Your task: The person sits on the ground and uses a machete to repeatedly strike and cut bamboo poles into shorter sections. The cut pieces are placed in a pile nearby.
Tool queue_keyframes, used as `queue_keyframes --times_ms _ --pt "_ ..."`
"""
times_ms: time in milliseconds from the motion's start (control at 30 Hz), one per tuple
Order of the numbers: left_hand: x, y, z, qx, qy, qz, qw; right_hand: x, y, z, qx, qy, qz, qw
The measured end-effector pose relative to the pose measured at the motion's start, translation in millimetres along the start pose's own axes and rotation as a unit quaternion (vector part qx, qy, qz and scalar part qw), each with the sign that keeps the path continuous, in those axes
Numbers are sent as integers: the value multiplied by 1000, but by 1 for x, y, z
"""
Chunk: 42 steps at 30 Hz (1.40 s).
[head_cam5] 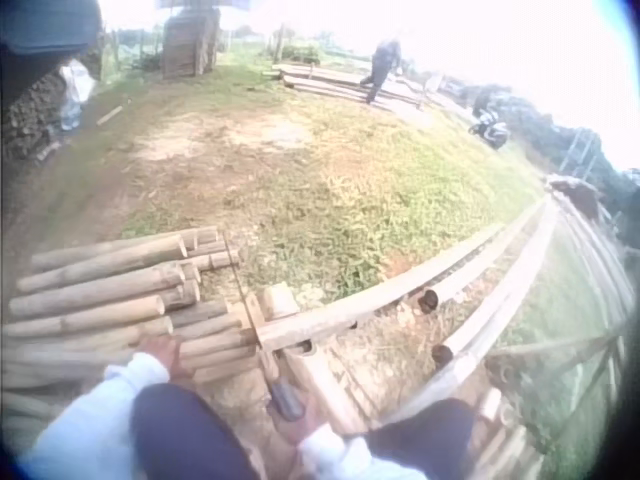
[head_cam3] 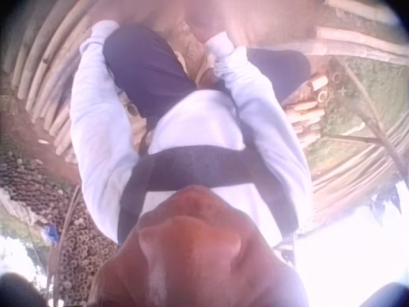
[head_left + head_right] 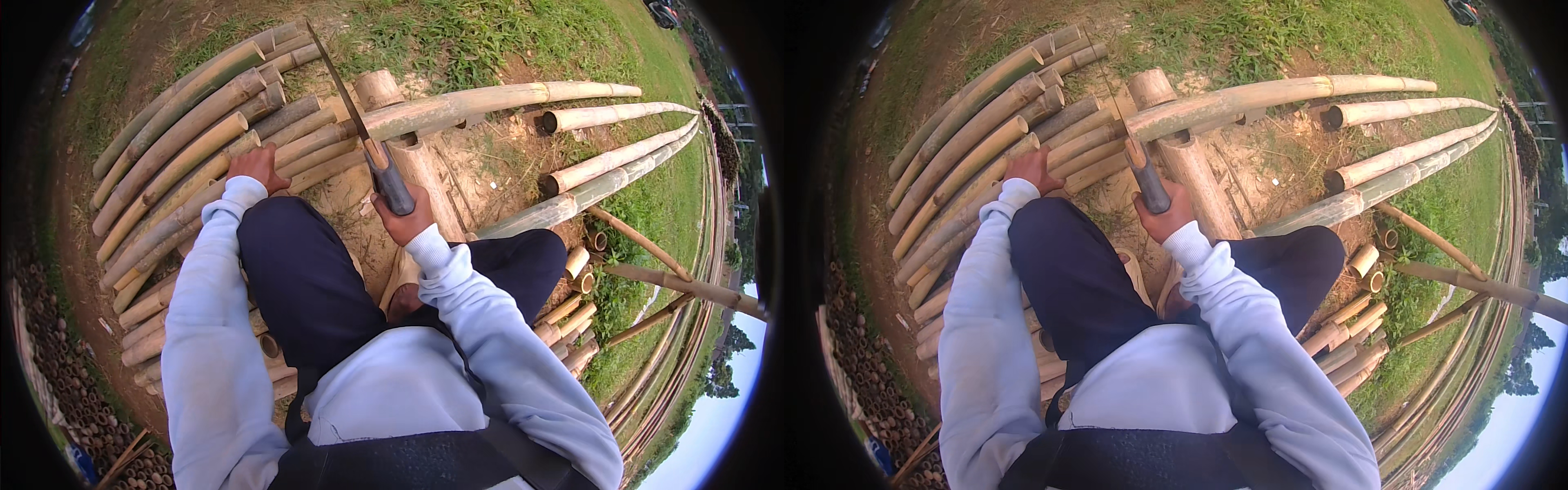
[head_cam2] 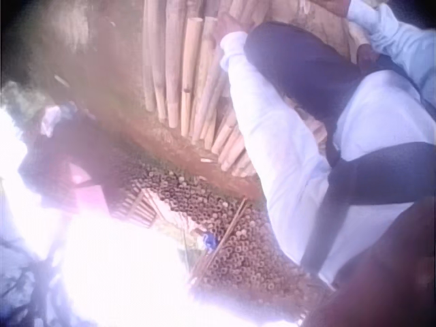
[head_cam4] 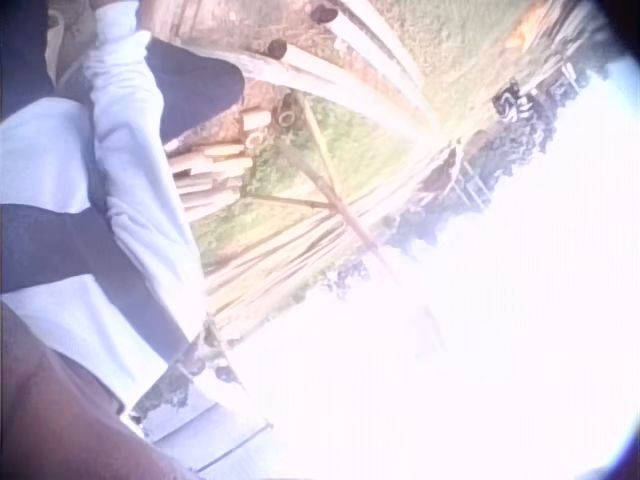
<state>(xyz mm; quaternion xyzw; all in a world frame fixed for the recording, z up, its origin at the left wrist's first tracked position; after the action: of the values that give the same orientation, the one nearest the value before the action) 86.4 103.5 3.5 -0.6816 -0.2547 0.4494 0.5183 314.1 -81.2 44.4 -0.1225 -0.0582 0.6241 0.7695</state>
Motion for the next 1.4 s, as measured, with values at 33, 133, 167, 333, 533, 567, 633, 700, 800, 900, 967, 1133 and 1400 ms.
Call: queue_keyframes --times_ms 33,133,167,333,533,567,633,700,800,900,967,1133,1400 --pt "-3 0 3 4 0 -18 1000 14 7 4 -7 4 16 1000" --pt "0 11 16 2 -9 3 1000 34 -2 4 -7 -2 26 1000" --pt "0 14 19 0 -9 -6 1000 30 -4 10 -3 -28 0 1000" --pt "10 5 12 -6 -15 -4 1000 23 -2 21 -55 -39 -66 996" --pt "-3 12 21 26 -18 -5 999 -67 -10 10 2 20 -16 1000" --pt "-9 13 18 20 -21 0 1000 -109 -22 0 11 31 -24 999" --pt "-8 4 13 11 -21 -5 1000 -164 -40 27 11 27 -18 999" --pt "-8 1 8 5 -21 -2 1000 -167 -43 29 -3 12 -22 1000" --pt "-9 10 17 -8 -29 9 999 -79 -30 6 -34 37 -13 999" --pt "-3 16 16 -46 -59 51 996 -19 -9 -5 -31 37 7 999" --pt "-18 4 13 -40 -10 -115 993 -14 -4 -8 -39 -8 -10 999" --pt "-27 16 35 -270 25 -119 955 -16 -5 -14 10 2 -1 1000" --pt "-4 3 -2 -42 -17 -3 999 -18 -7 -4 13 -8 -28 999"
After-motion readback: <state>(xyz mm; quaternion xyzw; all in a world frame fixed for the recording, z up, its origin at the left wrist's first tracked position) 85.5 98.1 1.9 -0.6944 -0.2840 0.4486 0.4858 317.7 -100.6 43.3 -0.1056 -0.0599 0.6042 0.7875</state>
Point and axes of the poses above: each hand's wrist, its own x-axis towards the middle knuckle, its own y-axis out of the palm, z = x × y, the point moved 10 cm from there along x, towards the middle knuckle, and after that the axes turned 6 degrees about z, right-handed, at the moved point
